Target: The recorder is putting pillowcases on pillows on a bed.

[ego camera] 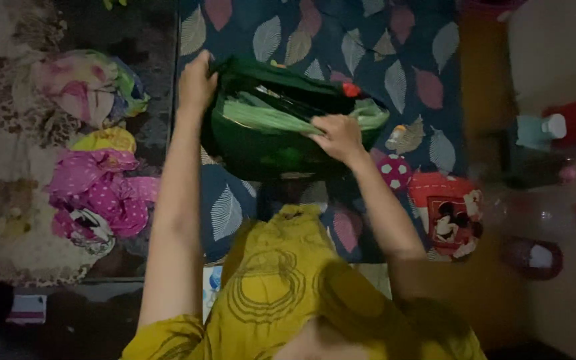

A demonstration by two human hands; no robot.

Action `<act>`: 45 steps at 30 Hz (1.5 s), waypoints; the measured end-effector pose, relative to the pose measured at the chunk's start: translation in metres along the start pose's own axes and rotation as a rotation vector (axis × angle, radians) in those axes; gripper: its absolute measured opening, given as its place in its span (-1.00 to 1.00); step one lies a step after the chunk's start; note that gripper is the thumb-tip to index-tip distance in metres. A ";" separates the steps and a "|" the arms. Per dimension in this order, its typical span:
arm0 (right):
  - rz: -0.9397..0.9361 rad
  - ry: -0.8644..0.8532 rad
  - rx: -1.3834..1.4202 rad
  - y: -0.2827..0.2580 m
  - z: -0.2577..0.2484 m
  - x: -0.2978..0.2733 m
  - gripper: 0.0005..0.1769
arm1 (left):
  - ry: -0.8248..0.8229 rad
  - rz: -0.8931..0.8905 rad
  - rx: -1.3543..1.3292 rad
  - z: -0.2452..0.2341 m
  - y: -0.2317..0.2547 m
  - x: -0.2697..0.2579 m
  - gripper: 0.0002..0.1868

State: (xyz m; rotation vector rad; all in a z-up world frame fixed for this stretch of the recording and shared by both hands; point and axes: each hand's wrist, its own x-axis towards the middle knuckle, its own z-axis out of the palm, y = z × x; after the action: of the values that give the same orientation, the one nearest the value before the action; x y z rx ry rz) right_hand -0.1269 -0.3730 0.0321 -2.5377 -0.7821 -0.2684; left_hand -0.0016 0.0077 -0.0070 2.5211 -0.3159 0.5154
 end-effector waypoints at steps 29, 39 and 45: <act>0.341 0.059 0.298 0.122 0.086 -0.322 -0.63 | -0.401 -0.685 -0.409 0.245 0.074 -0.311 -0.36; 0.420 0.013 0.154 0.144 0.125 -0.401 -0.57 | -0.012 -0.701 -0.408 0.291 0.136 -0.387 -0.41; 0.353 -0.054 0.020 0.119 0.121 -0.381 -0.69 | 0.000 -0.602 -0.362 0.293 0.145 -0.399 -0.20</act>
State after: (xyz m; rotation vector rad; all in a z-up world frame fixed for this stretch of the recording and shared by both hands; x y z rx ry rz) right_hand -0.3645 -0.5840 -0.2377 -2.6145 -0.3419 -0.0748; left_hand -0.3206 -0.2276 -0.3363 2.1139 0.3220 0.1932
